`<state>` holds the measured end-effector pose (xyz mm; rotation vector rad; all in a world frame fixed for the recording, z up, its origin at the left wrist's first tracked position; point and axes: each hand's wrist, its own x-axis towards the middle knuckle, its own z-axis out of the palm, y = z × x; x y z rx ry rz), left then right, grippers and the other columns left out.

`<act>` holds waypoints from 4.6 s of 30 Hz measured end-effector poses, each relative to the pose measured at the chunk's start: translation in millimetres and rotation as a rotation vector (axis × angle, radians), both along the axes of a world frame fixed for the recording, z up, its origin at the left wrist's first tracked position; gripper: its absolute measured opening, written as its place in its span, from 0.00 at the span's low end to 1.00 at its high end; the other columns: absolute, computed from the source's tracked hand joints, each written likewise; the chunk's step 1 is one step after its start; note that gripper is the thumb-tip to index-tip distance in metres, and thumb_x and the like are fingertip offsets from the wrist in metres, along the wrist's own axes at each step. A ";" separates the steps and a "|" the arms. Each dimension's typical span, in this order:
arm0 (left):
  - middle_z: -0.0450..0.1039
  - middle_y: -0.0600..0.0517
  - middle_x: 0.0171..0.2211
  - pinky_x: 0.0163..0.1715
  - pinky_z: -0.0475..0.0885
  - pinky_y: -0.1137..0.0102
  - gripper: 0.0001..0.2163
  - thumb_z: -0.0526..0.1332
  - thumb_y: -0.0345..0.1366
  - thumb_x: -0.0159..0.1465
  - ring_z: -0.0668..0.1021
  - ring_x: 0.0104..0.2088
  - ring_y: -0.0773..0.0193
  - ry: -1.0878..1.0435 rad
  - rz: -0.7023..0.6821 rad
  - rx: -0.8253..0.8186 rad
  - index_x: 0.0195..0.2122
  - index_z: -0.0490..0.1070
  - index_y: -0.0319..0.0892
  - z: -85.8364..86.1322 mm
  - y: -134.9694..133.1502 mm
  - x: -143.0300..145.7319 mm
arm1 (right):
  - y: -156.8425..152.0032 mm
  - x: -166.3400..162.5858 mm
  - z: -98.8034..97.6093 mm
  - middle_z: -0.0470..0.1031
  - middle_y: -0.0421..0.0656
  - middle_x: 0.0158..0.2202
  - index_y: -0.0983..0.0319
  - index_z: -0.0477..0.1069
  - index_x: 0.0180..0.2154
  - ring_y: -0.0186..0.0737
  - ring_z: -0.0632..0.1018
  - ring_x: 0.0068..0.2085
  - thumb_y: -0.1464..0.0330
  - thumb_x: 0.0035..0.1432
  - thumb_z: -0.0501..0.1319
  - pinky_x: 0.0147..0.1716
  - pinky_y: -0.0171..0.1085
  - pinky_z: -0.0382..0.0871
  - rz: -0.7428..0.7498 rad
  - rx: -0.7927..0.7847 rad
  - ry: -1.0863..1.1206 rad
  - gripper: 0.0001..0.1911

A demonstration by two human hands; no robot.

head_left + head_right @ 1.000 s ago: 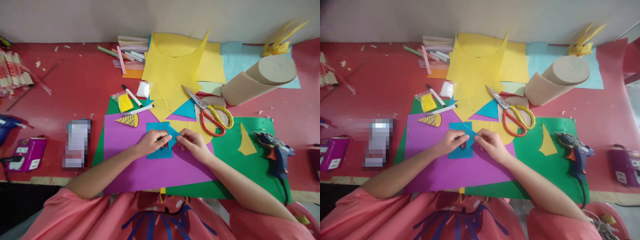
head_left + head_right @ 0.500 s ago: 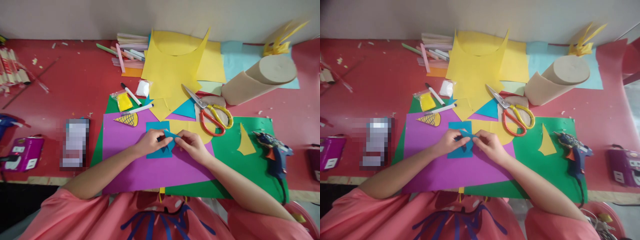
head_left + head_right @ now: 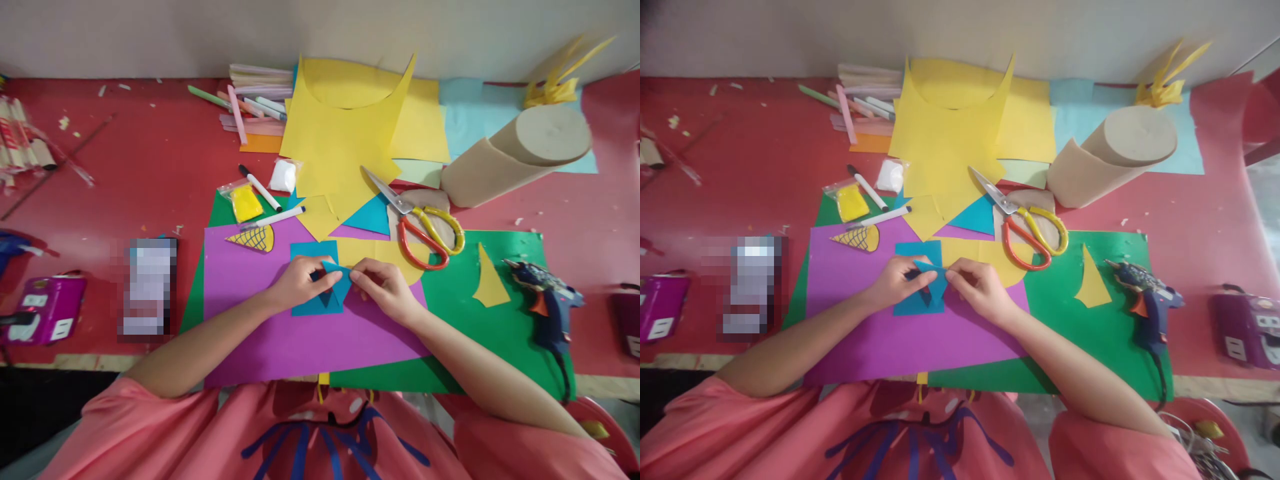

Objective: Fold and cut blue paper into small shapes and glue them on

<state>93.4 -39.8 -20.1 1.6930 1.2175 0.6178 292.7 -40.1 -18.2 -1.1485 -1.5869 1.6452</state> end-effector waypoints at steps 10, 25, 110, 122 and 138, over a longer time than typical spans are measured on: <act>0.74 0.56 0.22 0.27 0.70 0.76 0.13 0.59 0.46 0.64 0.77 0.24 0.69 -0.114 0.029 -0.083 0.31 0.72 0.41 -4.2 -0.2 -1.9 | -1.8 -2.8 -6.0 0.68 0.38 0.25 0.61 0.68 0.30 0.31 0.68 0.24 0.57 0.59 0.61 0.24 0.32 0.63 -0.074 0.016 0.050 0.14; 0.77 0.52 0.24 0.27 0.72 0.74 0.21 0.48 0.49 0.69 0.77 0.24 0.68 -0.259 0.054 -0.137 0.29 0.71 0.40 -4.3 -0.9 -3.2 | -0.4 -3.9 -1.4 0.69 0.35 0.22 0.61 0.66 0.35 0.30 0.70 0.21 0.56 0.57 0.64 0.23 0.32 0.65 -0.101 -0.123 0.131 0.16; 0.82 0.52 0.35 0.39 0.77 0.75 0.12 0.55 0.29 0.64 0.83 0.37 0.66 -0.157 -0.033 0.244 0.40 0.79 0.44 -2.2 -1.9 -4.9 | 1.4 0.3 -0.7 0.71 0.39 0.24 0.62 0.68 0.30 0.31 0.69 0.24 0.58 0.65 0.56 0.25 0.32 0.63 -0.030 -0.036 0.050 0.16; 0.81 0.52 0.38 0.40 0.75 0.73 0.11 0.57 0.40 0.66 0.81 0.39 0.65 -0.109 -0.029 0.055 0.41 0.77 0.43 -2.8 1.6 -2.1 | -0.7 0.5 -3.1 0.68 0.39 0.22 0.62 0.67 0.28 0.32 0.68 0.24 0.61 0.66 0.55 0.26 0.33 0.61 -0.043 0.172 -0.078 0.16; 0.79 0.54 0.32 0.31 0.70 0.75 0.12 0.55 0.42 0.68 0.76 0.28 0.69 -0.107 -0.036 -0.010 0.42 0.77 0.44 -4.3 1.6 -4.4 | -1.0 1.1 -4.3 0.71 0.39 0.22 0.62 0.69 0.29 0.31 0.70 0.22 0.61 0.64 0.56 0.24 0.32 0.63 -0.052 0.157 -0.083 0.15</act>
